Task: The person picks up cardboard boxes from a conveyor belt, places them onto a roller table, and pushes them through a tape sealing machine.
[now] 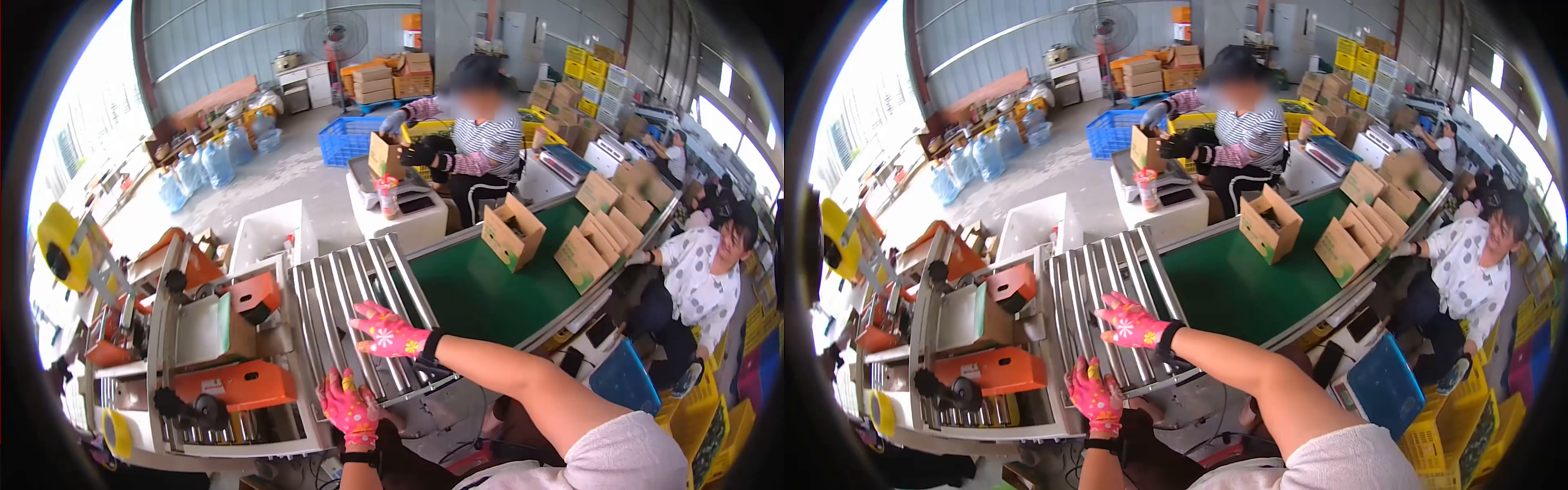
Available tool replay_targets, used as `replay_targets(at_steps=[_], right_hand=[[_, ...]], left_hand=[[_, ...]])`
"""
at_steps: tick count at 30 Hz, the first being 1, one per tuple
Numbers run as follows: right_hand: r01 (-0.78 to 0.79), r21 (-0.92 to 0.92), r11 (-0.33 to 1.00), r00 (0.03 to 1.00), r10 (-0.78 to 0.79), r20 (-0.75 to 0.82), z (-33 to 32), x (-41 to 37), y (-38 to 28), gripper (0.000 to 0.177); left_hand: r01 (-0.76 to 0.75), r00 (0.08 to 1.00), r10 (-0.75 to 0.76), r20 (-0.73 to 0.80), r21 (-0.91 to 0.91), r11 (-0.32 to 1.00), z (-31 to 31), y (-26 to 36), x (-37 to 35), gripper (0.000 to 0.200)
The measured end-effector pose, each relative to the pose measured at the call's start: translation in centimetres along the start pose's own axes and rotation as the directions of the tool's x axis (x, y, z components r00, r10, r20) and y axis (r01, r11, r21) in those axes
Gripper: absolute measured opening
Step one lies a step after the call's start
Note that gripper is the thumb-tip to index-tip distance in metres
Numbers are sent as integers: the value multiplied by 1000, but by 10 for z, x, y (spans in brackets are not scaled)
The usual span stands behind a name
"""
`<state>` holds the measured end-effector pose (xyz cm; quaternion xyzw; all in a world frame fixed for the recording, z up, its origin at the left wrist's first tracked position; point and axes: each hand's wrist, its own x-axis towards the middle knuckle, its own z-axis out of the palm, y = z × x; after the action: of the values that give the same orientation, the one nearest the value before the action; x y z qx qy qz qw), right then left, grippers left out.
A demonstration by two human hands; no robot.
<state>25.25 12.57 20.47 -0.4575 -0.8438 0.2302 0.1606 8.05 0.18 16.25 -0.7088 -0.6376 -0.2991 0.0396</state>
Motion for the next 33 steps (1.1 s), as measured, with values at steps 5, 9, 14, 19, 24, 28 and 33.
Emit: replay_targets(at_steps=[5, 9, 14, 19, 24, 28, 33], right_hand=[[-509, -258, 821, 799, 340, -496, -91, -81, 140, 50], [-867, -210, 452, 462, 569, -680, -161, -111, 236, 49], [-899, -113, 422, 396, 677, -620, -165, -96, 343, 26], [-928, 14, 373, 312, 795, -520, -153, -66, 366, 18], [-832, -37, 553, 503, 725, -471, -165, -103, 362, 15], [-571, -40, 820, 807, 552, -211, -172, -171, 292, 28], [-416, 164, 894, 897, 434, -90, -125, -254, 207, 43]], left_hand=[[-29, 999, 29, 26, 29, 999, 1, 5, 2, 41], [-62, 998, 64, -19, 83, 995, 13, 5, -1, 44], [-91, 992, 76, 104, 145, 985, -4, 21, 8, 39], [256, 962, -260, 77, -571, 780, 38, 33, 23, 34], [96, 942, 132, 308, -626, 774, 45, 144, 86, 34], [571, 790, 93, 607, -782, 252, 97, 200, 124, 40], [732, 566, -223, 794, -359, 579, 223, 190, 119, 64]])
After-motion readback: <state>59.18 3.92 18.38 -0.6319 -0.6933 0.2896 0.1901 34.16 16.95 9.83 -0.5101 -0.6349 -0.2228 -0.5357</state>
